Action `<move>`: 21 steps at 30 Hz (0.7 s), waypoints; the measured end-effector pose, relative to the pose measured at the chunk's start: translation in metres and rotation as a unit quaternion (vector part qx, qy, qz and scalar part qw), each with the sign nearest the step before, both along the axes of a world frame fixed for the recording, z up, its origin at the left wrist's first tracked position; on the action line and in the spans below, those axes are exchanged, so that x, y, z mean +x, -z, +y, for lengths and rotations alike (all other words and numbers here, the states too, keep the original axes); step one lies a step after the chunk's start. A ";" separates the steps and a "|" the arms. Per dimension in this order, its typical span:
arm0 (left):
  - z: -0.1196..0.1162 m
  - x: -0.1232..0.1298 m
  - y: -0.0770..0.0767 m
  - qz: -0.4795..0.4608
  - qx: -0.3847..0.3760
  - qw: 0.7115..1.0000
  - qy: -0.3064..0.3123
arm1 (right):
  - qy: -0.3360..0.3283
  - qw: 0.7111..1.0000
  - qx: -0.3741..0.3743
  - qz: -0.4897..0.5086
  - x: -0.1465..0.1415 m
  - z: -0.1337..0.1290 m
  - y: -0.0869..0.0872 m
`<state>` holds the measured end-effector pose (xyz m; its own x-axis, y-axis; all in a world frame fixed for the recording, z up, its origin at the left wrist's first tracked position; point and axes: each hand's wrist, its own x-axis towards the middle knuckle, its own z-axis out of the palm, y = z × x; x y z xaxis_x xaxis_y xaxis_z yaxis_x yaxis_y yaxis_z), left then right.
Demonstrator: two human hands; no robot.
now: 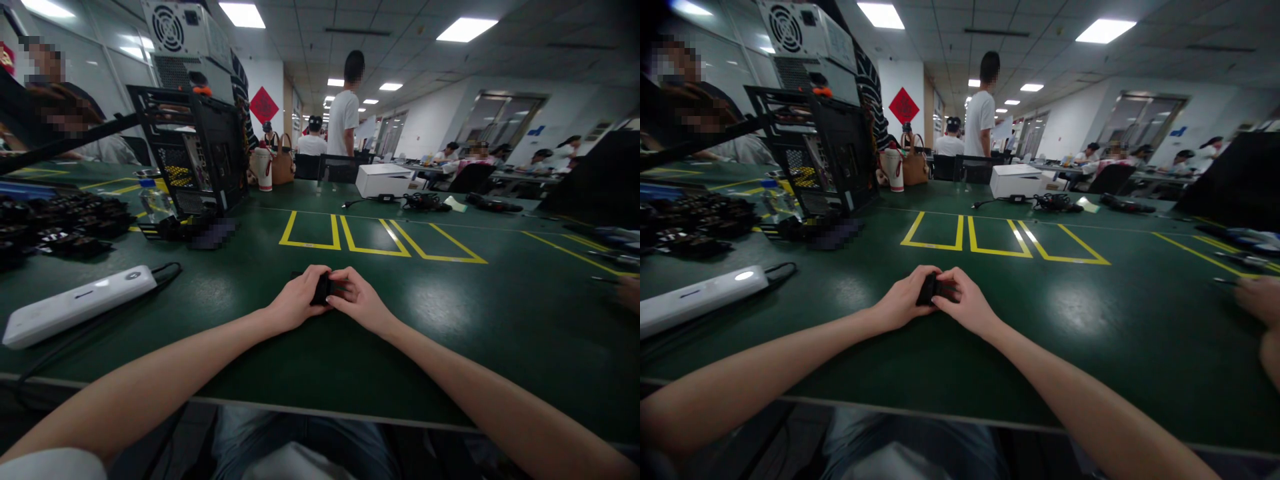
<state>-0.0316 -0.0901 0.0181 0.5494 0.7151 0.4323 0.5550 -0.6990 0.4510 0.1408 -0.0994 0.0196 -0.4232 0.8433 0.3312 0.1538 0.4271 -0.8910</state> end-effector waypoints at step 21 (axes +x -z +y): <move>0.000 0.000 0.000 -0.003 0.004 1.000 0.004 | 0.001 1.000 -0.019 -0.011 0.001 0.001 0.001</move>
